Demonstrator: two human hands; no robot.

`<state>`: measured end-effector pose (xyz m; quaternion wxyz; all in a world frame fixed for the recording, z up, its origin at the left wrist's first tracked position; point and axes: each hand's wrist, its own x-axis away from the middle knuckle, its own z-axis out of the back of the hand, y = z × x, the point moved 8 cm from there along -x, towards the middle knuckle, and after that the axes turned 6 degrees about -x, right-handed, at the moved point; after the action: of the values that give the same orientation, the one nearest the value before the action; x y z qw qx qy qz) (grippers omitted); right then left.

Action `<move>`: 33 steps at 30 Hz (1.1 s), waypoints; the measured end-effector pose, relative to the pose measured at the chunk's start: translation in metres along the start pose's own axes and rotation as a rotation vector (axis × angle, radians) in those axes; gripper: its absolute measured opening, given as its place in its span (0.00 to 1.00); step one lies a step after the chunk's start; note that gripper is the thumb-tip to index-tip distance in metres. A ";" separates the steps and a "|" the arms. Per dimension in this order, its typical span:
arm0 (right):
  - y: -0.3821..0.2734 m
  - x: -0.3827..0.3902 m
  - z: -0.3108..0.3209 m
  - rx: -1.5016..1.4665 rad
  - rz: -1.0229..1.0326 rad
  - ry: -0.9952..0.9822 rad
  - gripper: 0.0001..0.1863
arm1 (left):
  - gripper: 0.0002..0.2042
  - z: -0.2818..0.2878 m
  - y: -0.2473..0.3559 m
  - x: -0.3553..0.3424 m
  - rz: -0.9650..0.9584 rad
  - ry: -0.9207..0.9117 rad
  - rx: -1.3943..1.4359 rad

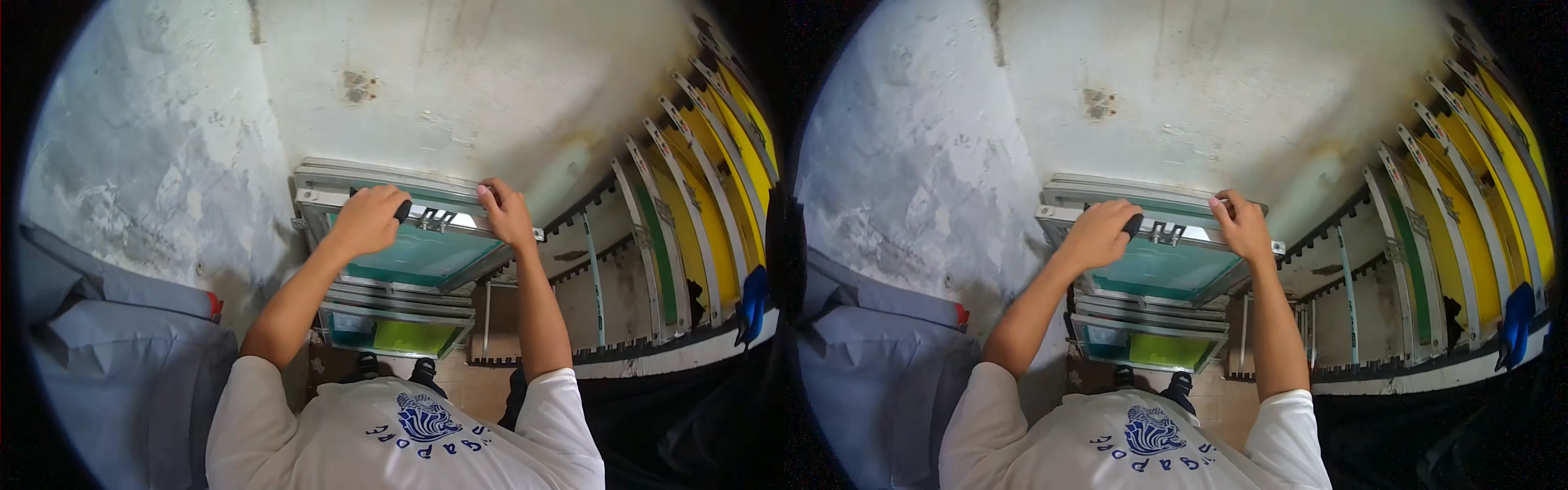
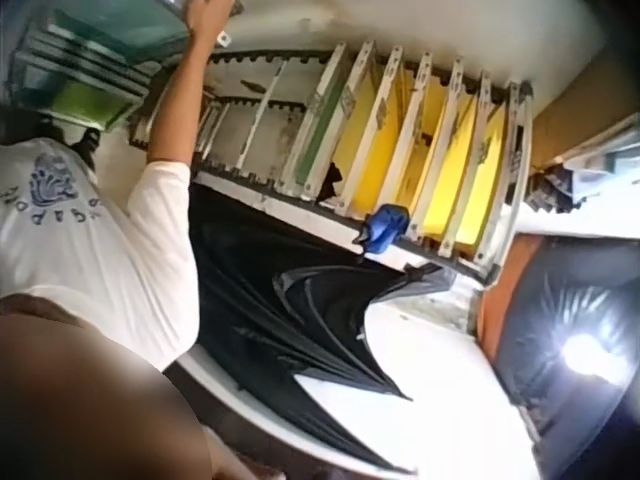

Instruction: The recorder is inspecting and applying tape to screen printing frames stored on a rack.

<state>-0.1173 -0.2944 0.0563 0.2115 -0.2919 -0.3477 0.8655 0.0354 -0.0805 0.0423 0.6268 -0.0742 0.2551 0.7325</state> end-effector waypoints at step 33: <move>-0.042 -0.031 -0.101 -0.475 -0.115 -0.492 0.11 | 0.23 -0.006 -0.042 -0.048 0.227 0.205 0.838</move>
<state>-0.0213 -0.2357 0.0383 0.0959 -0.0955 -0.5960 0.7915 0.0841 -0.1223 0.0463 0.4900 0.1423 0.5970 0.6190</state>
